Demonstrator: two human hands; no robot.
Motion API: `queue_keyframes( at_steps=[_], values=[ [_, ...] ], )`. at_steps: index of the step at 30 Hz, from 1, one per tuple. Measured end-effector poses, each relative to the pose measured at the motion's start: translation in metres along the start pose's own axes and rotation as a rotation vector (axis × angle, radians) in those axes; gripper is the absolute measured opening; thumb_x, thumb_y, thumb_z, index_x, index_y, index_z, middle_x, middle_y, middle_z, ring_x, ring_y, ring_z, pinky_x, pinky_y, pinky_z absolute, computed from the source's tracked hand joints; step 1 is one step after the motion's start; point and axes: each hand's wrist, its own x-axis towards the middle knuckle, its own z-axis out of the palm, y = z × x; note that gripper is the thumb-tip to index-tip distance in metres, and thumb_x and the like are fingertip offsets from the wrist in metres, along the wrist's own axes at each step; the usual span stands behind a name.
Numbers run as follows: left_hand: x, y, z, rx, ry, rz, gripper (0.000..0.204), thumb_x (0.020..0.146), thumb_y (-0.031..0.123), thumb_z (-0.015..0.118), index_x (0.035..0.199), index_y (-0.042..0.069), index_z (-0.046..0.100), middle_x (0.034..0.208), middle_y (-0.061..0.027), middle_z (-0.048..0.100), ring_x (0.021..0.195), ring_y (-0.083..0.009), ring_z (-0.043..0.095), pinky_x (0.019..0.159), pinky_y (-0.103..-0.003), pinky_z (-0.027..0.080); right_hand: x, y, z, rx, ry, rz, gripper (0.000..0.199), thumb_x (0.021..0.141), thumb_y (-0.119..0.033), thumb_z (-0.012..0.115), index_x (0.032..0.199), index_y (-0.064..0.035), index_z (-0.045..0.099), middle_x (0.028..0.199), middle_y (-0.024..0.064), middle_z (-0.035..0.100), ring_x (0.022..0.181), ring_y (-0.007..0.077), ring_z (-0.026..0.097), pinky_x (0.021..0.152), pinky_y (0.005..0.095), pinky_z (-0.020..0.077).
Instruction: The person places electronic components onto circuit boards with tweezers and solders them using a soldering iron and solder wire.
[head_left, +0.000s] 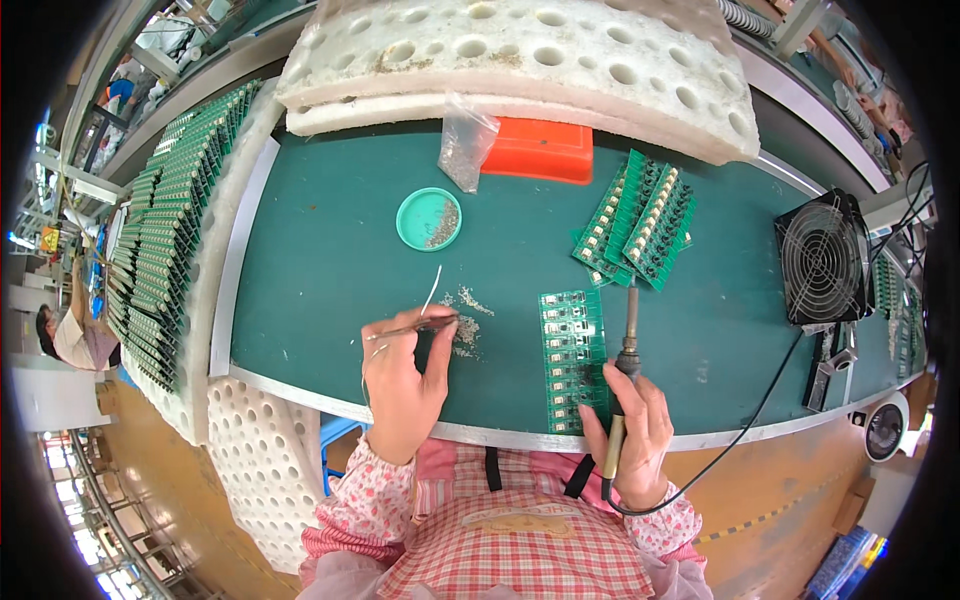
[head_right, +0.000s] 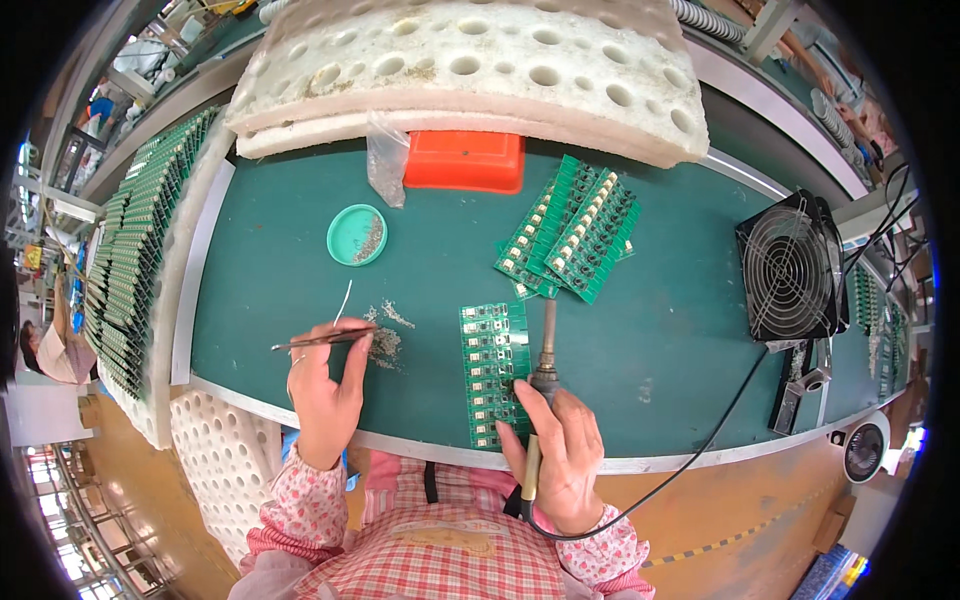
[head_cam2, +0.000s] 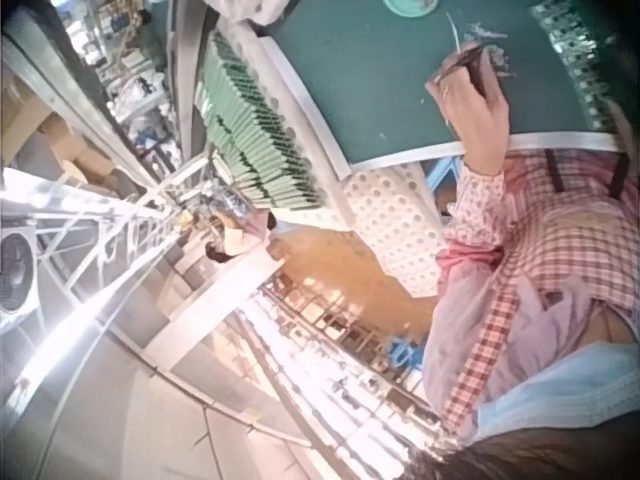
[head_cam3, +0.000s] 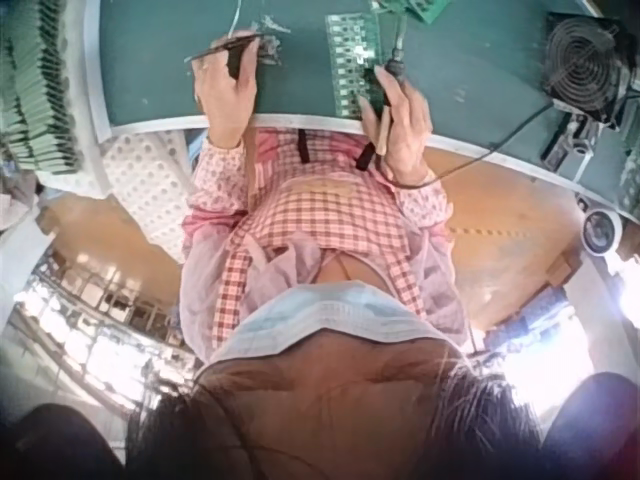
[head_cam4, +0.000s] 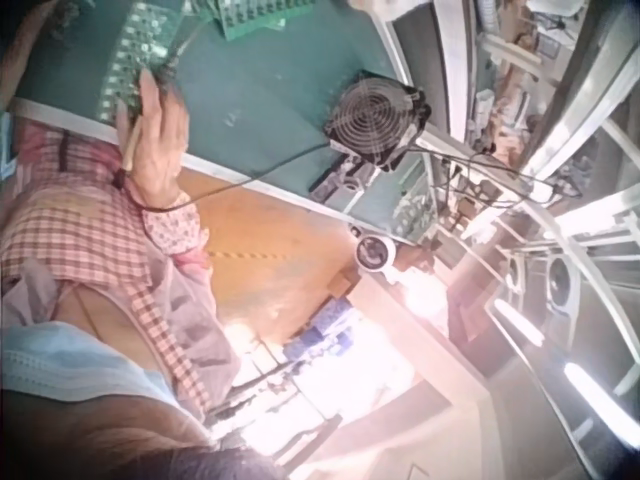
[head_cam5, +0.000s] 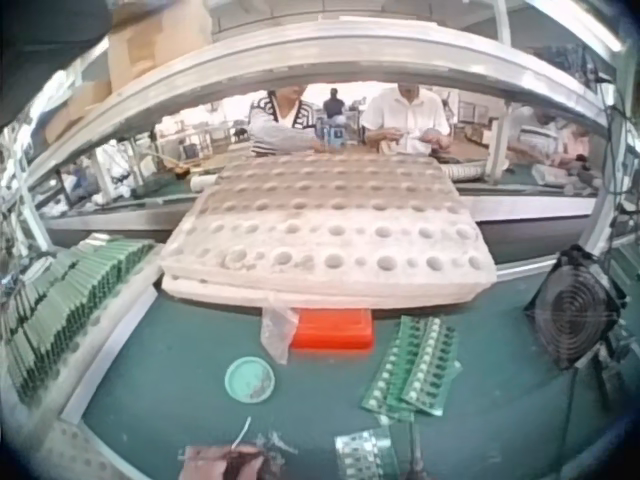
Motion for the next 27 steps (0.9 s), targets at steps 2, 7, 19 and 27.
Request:
queue_keyframes(
  at_steps=[2, 7, 19, 27],
  values=[
    [0.000, -0.008, 0.005, 0.027, 0.055, -0.038, 0.008, 0.086, 0.005, 0.074, 0.087, 0.003, 0.066, 0.100, -0.0046, 0.074, 0.088, -0.0247, 0.065, 0.087, -0.036, 0.042, -0.003, 0.001, 0.000, 0.008, 0.023, 0.013, 0.057, 0.075, -0.006, 0.082, 0.127, -0.0012, 0.060, 0.110, 0.0184, 0.065, 0.091, 0.0320, 0.063, 0.076, 0.0387, 0.0521],
    [0.003, -0.009, 0.009, 0.059, 0.081, -0.025, 0.008, 0.085, 0.005, 0.075, 0.090, 0.005, 0.069, 0.098, -0.0048, 0.074, 0.090, -0.0236, 0.066, 0.087, -0.036, 0.042, -0.002, 0.002, 0.003, -0.002, 0.038, -0.007, 0.055, 0.076, -0.005, 0.080, 0.127, -0.0012, 0.060, 0.108, 0.0178, 0.065, 0.088, 0.0311, 0.063, 0.074, 0.0386, 0.0521],
    [0.004, -0.015, 0.013, 0.103, 0.086, 0.091, 0.017, 0.083, 0.003, 0.074, 0.099, 0.007, 0.069, 0.097, -0.0033, 0.072, 0.086, -0.0215, 0.066, 0.082, -0.036, 0.041, -0.001, 0.002, 0.003, 0.012, 0.038, -0.005, 0.053, 0.076, -0.004, 0.080, 0.126, -0.0007, 0.060, 0.106, 0.0173, 0.065, 0.086, 0.0301, 0.064, 0.072, 0.0377, 0.0522],
    [0.004, -0.014, 0.013, 0.116, 0.077, 0.098, 0.017, 0.083, 0.002, 0.075, 0.098, 0.007, 0.069, 0.097, -0.0030, 0.072, 0.085, -0.0214, 0.066, 0.081, -0.036, 0.040, -0.001, 0.002, 0.002, 0.009, 0.023, -0.007, 0.052, 0.077, -0.005, 0.079, 0.125, -0.0008, 0.060, 0.105, 0.0167, 0.066, 0.086, 0.0298, 0.064, 0.072, 0.0378, 0.0523]
  ],
)
